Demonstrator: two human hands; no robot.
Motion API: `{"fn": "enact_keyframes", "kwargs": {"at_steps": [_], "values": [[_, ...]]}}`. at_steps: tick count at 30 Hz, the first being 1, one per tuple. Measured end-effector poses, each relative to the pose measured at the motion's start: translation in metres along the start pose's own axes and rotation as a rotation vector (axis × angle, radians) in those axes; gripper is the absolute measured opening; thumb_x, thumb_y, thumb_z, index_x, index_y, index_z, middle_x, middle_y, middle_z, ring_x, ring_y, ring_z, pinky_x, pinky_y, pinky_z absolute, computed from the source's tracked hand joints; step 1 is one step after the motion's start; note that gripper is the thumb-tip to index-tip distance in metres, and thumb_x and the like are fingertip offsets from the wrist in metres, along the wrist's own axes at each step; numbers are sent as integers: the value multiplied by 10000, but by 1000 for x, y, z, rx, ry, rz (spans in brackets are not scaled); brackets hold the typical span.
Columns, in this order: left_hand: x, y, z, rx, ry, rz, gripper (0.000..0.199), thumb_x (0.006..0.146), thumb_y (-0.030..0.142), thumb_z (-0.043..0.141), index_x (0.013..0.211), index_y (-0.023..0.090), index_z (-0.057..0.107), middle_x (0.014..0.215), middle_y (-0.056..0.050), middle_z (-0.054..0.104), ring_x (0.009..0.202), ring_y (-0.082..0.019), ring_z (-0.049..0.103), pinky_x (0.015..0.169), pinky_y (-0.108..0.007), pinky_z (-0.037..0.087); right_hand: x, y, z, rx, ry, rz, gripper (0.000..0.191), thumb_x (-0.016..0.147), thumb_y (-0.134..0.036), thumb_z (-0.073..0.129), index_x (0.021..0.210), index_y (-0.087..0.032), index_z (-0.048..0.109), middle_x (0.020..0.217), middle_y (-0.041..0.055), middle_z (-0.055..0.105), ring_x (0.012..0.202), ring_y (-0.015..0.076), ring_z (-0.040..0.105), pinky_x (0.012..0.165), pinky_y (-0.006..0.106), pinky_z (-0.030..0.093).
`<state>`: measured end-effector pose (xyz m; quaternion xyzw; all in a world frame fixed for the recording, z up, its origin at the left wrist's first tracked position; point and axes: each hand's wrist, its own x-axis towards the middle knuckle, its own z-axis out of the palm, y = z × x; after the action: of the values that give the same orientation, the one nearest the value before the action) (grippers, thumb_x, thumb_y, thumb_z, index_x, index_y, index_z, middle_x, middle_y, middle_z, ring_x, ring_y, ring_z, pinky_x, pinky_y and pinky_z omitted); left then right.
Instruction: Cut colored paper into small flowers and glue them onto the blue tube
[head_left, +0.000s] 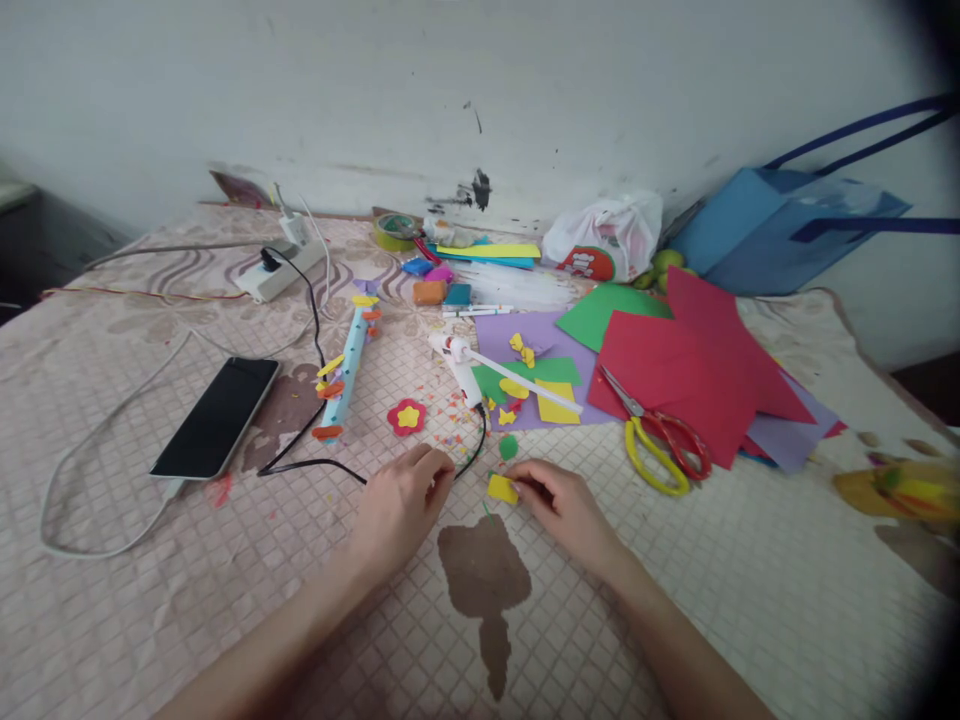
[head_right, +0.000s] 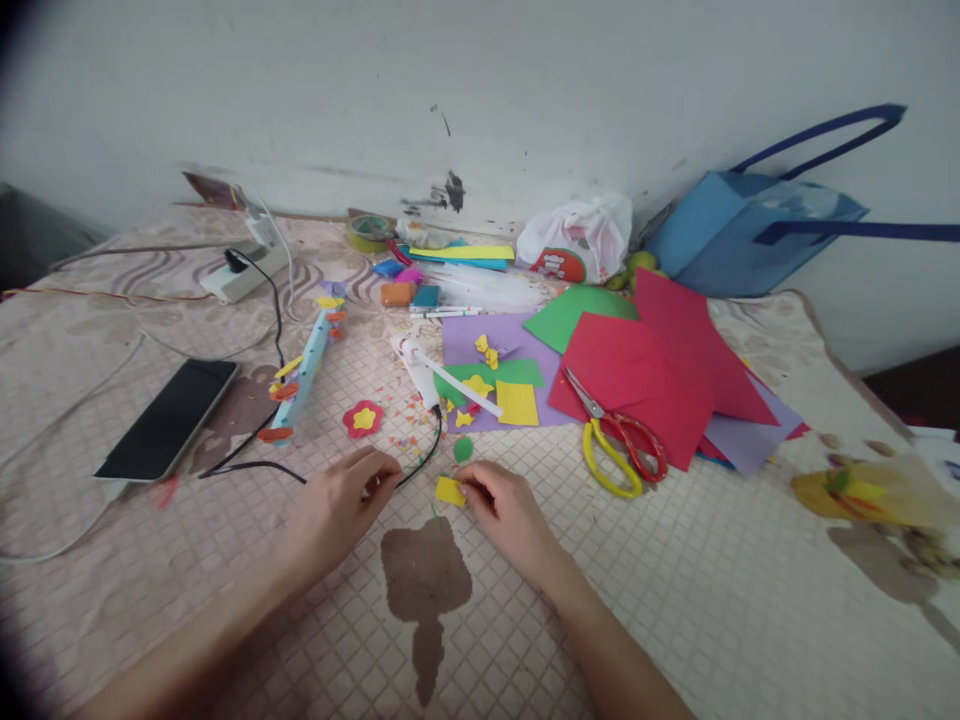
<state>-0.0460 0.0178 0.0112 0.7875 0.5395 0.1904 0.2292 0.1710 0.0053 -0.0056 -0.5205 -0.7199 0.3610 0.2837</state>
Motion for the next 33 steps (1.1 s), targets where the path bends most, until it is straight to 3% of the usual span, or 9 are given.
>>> {"fn": "enact_keyframes", "kwargs": {"at_steps": [22, 26, 33], "values": [[-2, 0, 13, -149, -86, 25, 211, 895, 275, 400, 832, 178, 577, 785, -33, 580, 696, -148, 530, 621, -257, 393, -1, 6, 7, -10, 43, -1, 189, 815, -96, 514, 932, -217, 600, 890, 23, 640, 812, 160, 590, 727, 276, 452], [-2, 1, 15, -267, -62, 34, 166, 881, 268, 438, 967, 189, 556, 892, -40, 579, 722, -134, 545, 646, -253, 418, 0, 4, 8, 27, 74, 0, 197, 807, -87, 511, 936, -212, 592, 884, 23, 639, 789, 152, 589, 719, 267, 453], [-2, 7, 25, -442, -45, 15, 334, 799, 251, 569, 1125, 202, 515, 1015, -60, 588, 776, -144, 556, 602, -234, 413, -5, -5, 11, 121, 62, 2, 208, 804, -98, 519, 959, -218, 587, 870, 12, 634, 734, 138, 572, 654, 243, 443]]}}
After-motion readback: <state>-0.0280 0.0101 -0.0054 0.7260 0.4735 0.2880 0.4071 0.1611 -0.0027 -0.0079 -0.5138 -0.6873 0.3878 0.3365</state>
